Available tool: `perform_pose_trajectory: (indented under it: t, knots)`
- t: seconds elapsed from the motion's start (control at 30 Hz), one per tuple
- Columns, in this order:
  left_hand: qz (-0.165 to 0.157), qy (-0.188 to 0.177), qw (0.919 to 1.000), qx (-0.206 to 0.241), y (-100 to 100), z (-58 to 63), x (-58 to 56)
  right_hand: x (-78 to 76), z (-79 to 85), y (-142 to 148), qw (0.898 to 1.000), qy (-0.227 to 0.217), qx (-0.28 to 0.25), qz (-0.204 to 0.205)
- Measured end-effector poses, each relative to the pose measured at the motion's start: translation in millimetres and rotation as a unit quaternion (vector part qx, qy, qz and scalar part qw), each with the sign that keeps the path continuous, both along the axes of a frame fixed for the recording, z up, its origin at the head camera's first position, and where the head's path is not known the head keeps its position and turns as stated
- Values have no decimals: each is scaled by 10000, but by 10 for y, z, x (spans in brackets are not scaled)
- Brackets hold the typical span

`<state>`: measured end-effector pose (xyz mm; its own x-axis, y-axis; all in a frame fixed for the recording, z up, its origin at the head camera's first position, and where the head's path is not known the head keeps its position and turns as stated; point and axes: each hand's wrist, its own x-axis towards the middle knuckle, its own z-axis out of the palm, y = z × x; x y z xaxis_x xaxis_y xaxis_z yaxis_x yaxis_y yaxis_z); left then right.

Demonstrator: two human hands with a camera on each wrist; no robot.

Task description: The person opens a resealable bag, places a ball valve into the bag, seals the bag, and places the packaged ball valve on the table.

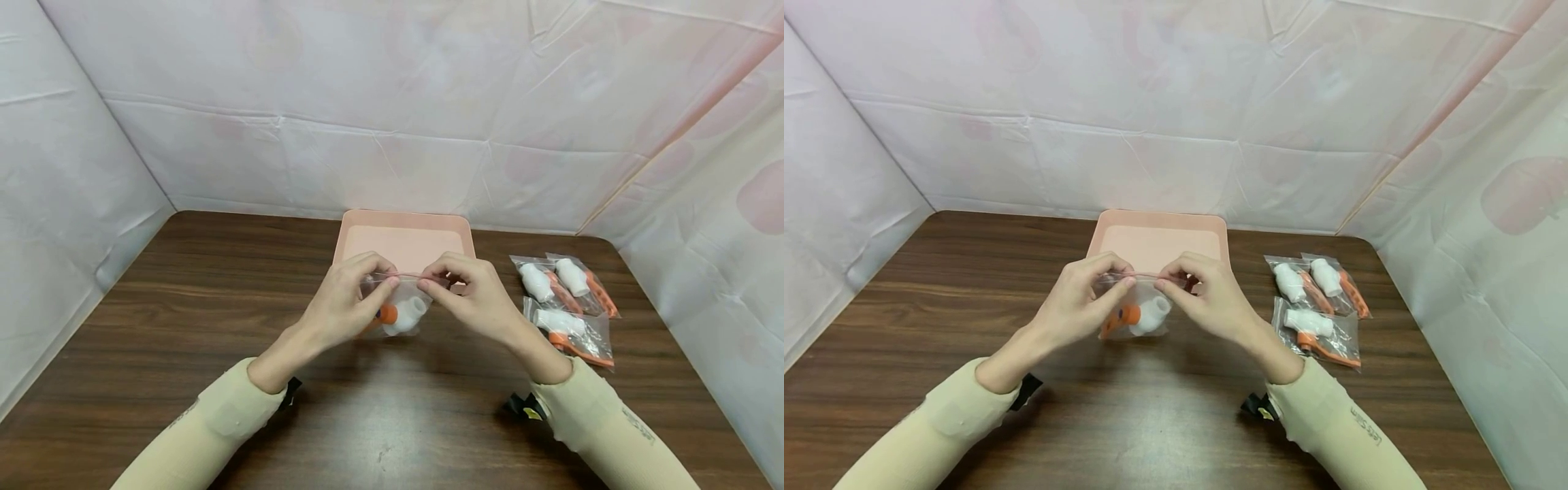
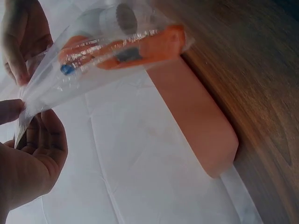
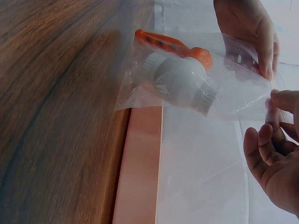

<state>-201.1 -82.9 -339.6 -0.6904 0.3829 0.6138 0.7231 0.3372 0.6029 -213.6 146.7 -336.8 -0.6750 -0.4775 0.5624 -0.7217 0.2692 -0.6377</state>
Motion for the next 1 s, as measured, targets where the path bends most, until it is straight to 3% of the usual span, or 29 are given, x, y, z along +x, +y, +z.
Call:
perform_pose_trajectory:
  t: [0.37,0.53,0.63,1.0]
  knots:
    - [119,-105,9998,87,-33,18,1,186,290,-30,9996,227,128,-125]
    - [104,-221,9996,140,-65,44,1,210,335,-28,9989,376,245,-122]
    - [89,-217,9997,-44,-91,61,-8,210,349,-22,9985,443,276,-153]
    - [160,-344,9987,-351,-141,113,-3,-16,72,143,9988,358,268,-222]
